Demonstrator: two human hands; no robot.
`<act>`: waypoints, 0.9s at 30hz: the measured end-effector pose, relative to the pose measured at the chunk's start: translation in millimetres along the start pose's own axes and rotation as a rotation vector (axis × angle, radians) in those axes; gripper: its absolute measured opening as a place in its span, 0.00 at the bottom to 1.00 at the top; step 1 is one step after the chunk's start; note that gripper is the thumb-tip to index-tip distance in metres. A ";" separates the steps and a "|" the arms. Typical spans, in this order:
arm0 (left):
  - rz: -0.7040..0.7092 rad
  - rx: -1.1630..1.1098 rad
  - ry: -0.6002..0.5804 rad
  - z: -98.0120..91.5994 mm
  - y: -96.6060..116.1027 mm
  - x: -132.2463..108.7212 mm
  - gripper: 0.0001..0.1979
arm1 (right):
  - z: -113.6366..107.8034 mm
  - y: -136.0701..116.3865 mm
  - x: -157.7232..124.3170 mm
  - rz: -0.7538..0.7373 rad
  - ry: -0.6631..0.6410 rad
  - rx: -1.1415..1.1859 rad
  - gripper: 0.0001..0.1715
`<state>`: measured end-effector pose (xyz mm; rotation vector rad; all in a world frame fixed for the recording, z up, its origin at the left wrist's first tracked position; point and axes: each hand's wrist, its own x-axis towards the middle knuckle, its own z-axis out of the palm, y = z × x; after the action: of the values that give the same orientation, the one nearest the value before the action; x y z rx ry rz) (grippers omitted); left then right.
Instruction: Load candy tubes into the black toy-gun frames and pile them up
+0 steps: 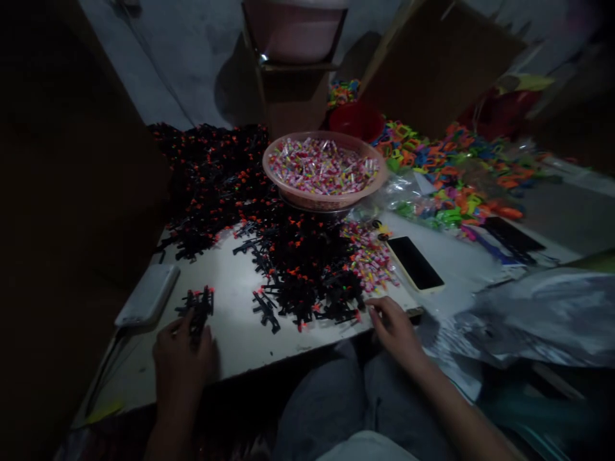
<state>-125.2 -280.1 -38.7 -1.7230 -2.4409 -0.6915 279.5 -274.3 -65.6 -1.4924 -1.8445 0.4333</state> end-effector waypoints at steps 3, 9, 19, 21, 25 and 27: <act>0.158 -0.160 0.025 9.7 20.7 -9.4 0.24 | -7.3 10.5 5.9 0.015 0.103 -0.080 0.13; 0.270 -0.271 -0.141 36.0 72.6 -38.6 0.22 | -17.7 29.0 25.3 0.018 0.058 -0.361 0.16; 0.136 -0.184 -0.254 21.0 96.6 -51.3 0.15 | -6.9 26.6 30.8 -0.104 -0.069 -0.396 0.10; 0.085 -0.139 -0.222 21.6 97.9 -52.2 0.17 | -6.0 28.7 30.5 -0.103 -0.022 -0.338 0.08; 0.088 -0.113 -0.128 29.2 95.1 -51.9 0.22 | -7.4 25.0 24.5 -0.099 0.102 -0.077 0.06; 0.092 -0.076 -0.145 30.6 92.4 -50.8 0.23 | -10.5 16.2 18.4 -0.098 0.150 0.078 0.06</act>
<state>-16.6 -287.6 -52.7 -1.9664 -2.4367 -0.6808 297.0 -254.2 -63.1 -1.3392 -1.7545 0.3330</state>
